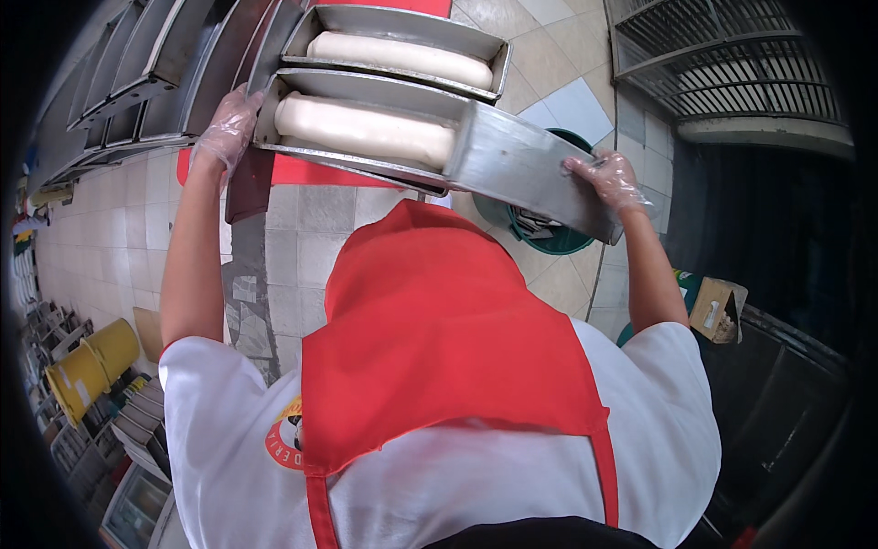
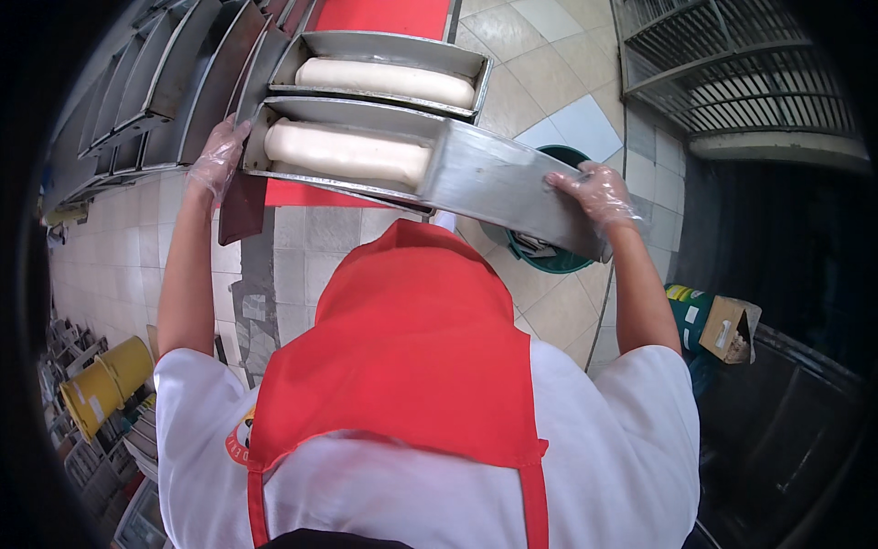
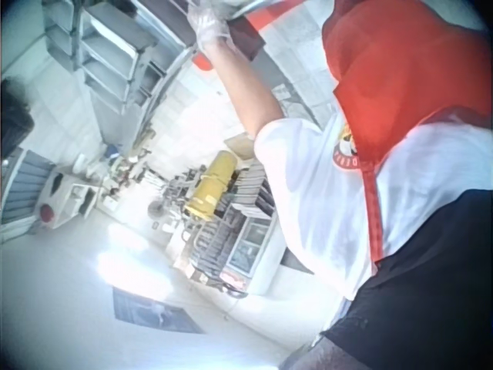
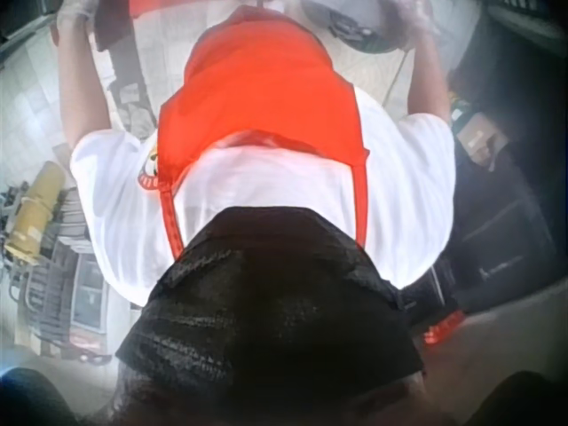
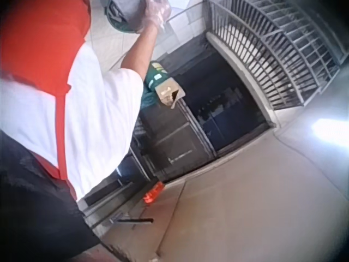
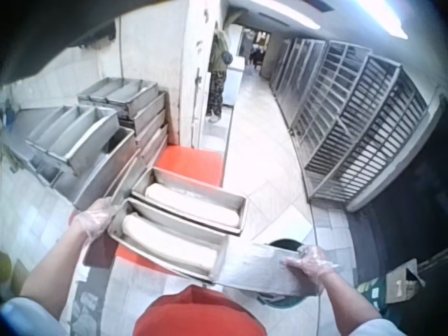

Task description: The person organizes and covers metal bread pans containing dough by hand, moving them between a stack and a work table before taking lids from a container and placing them over the pans.

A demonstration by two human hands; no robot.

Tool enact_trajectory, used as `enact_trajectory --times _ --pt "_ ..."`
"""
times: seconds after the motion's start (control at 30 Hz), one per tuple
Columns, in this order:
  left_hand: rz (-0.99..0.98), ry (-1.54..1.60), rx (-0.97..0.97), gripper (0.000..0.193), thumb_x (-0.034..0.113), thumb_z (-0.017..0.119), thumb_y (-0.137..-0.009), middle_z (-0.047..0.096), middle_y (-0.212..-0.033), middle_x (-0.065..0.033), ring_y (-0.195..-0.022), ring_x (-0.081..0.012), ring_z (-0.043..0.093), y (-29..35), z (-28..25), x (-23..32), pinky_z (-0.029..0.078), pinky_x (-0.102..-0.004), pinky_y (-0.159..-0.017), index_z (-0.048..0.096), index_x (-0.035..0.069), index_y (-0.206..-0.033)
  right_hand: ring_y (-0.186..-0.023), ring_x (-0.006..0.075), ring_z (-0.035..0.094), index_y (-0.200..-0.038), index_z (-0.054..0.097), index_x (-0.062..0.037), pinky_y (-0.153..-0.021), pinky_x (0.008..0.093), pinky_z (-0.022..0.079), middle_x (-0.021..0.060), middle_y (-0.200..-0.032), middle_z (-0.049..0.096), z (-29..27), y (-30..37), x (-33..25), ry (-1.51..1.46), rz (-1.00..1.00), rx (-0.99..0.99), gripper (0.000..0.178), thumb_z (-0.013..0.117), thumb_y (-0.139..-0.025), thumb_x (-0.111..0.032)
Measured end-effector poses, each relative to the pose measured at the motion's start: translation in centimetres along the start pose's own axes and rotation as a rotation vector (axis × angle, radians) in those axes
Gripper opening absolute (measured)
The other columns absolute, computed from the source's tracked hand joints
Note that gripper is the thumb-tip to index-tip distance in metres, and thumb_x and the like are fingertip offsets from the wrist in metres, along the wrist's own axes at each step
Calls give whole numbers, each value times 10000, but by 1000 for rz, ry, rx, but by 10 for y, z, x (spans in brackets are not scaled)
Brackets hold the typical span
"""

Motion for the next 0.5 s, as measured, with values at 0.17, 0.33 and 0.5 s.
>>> enact_trajectory --times 0.17,0.33,0.5 --pt "53 -50 80 779 352 552 -998 354 -1561 -290 -1473 -316 344 -4 -8 0 246 -342 -1195 253 -159 -1503 -916 373 699 -971 731 17 -864 441 519 249 -951 717 18 2 -58 129 -79 -23 834 711 -700 -771" --pt "70 19 44 774 351 567 -997 380 -1545 -284 -1461 -303 358 -11 -14 -8 253 -339 -1190 269 -158 -1499 -980 380 691 -1012 743 24 -914 439 511 250 -986 722 35 2 -118 93 -67 -97 886 682 -699 -802" --pt "34 137 -133 747 323 575 -999 442 -1496 -285 -1418 -313 416 2 -4 10 272 -339 -1178 289 -159 -1492 -1188 344 607 -1266 632 13 -1045 394 443 223 -1239 658 11 5 -103 25 -140 177 830 652 -827 -691"
Point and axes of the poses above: each hand's wrist, its own y-axis away from the middle knuckle, its own z-axis out of the palm, x = y × z, the point moved 7 cm from there along -y, towards the middle knuckle
